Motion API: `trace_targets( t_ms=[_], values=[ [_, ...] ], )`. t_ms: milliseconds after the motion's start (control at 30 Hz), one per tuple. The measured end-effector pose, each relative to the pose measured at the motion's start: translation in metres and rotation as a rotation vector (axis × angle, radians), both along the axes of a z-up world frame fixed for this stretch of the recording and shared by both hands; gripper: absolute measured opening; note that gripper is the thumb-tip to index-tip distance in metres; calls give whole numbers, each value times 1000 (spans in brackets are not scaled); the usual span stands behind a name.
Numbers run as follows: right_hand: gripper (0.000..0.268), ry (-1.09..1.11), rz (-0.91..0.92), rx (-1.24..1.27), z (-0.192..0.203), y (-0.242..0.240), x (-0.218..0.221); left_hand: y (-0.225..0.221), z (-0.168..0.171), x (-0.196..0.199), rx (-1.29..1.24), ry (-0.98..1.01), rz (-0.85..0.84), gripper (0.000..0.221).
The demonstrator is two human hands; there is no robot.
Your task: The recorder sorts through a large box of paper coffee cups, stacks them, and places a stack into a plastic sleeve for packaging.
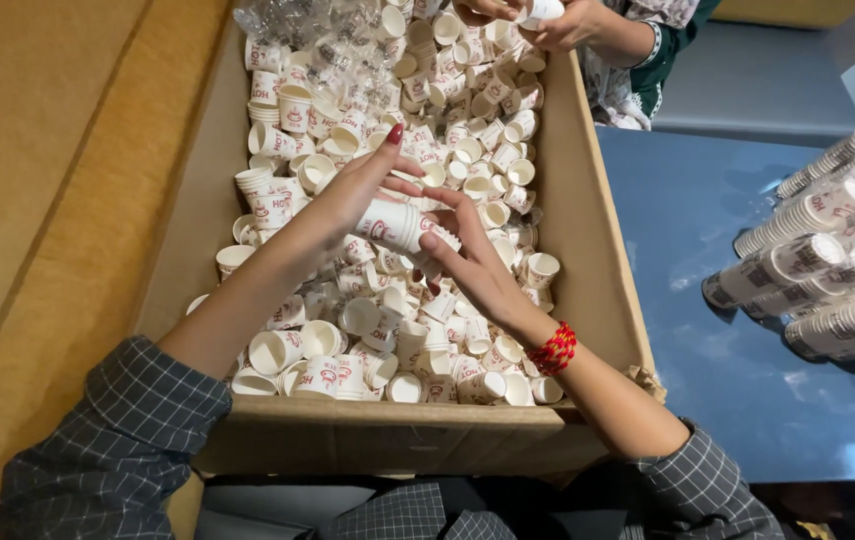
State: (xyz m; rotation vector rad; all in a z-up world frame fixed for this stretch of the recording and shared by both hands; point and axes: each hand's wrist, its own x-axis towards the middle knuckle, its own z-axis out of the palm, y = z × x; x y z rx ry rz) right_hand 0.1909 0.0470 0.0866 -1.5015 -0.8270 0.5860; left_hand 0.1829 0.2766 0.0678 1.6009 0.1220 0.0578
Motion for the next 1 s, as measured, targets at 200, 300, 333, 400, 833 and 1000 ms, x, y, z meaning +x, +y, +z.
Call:
trace_targets(
  t_ms=[200, 300, 333, 400, 833, 1000],
  values=[
    [79, -319, 209, 32, -8, 0, -5, -23, -1, -6, 101, 105, -44, 74],
    [71, -751, 251, 112, 3, 6, -11, -14, -11, 2, 88, 76, -136, 79],
    [79, -614, 216, -298, 9, 8, -16, -12, -15, 2, 193, 3, -89, 70],
    [88, -455, 196, -699, 3, 9, -17, -8, -13, -4, 300, -60, -40, 62],
    [47, -1152, 405, -586, -49, 26, -32, -17, 10, -21, 1078, -344, 177, 26],
    [80, -1083, 510, -561, -35, 27, -38, -20, 14, -24, 1099, -427, 179, 25]
  ],
)
